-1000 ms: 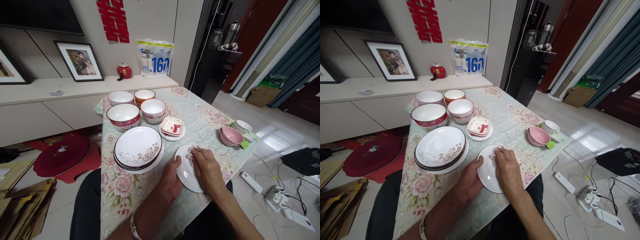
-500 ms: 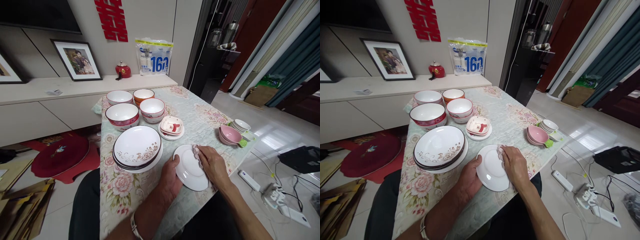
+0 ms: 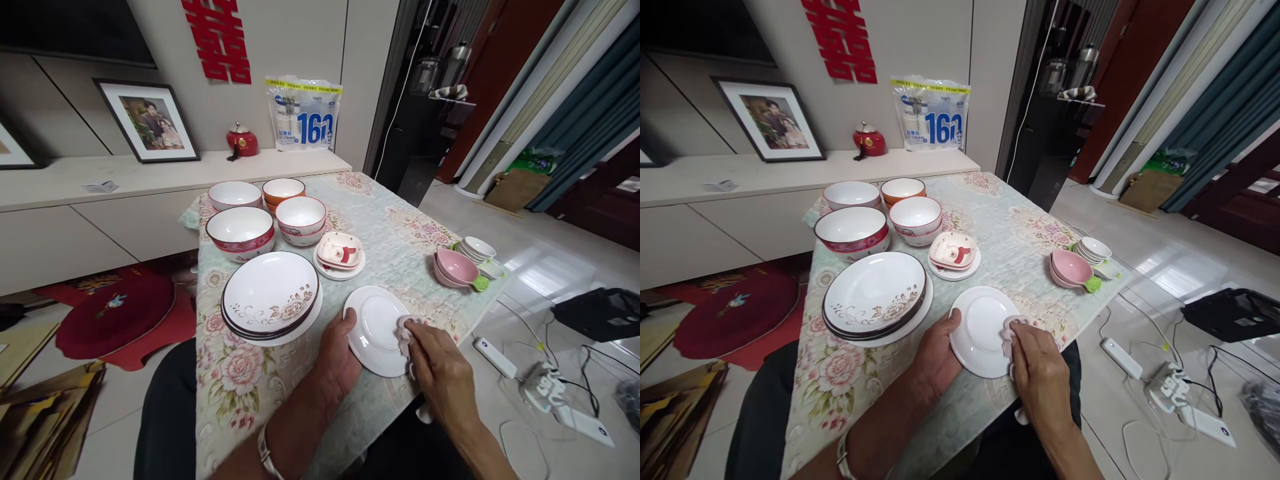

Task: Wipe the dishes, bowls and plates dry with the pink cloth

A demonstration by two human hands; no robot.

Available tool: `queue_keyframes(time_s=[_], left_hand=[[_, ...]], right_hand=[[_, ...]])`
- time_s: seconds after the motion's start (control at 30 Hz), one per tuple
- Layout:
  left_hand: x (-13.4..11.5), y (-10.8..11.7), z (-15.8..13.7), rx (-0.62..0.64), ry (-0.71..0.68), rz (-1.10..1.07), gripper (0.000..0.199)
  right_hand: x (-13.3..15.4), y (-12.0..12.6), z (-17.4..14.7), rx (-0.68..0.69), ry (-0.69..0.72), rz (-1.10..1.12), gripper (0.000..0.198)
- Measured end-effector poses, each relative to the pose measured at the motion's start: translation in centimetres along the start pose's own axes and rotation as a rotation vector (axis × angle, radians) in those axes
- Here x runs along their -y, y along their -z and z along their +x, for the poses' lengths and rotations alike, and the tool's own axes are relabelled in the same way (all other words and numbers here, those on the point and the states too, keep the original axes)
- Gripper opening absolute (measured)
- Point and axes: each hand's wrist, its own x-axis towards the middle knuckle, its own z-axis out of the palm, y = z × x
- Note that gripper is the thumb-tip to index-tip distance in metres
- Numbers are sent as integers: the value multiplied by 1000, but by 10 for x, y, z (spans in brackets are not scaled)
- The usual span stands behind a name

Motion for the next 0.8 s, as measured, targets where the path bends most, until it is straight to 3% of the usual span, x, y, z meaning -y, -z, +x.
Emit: queue_keyframes(time_s=[0.2, 0.4, 0.53, 0.67, 0.8], left_hand=[[0, 3, 3, 57, 21, -2, 39], [-4, 1, 2, 26, 34, 1, 31], [-8, -3, 0, 59, 43, -99, 25], [-13, -3, -3, 101, 109, -241, 44], [-16, -3, -5, 127, 172, -191, 54]], right_hand=[[-13, -27, 56, 84, -51, -13, 27], [15, -47, 92, 226, 52, 8, 28], [41, -44, 92, 270, 149, 171, 25], [58, -27, 75, 287, 230, 317, 24], [63, -8, 48, 251, 350, 388, 31]])
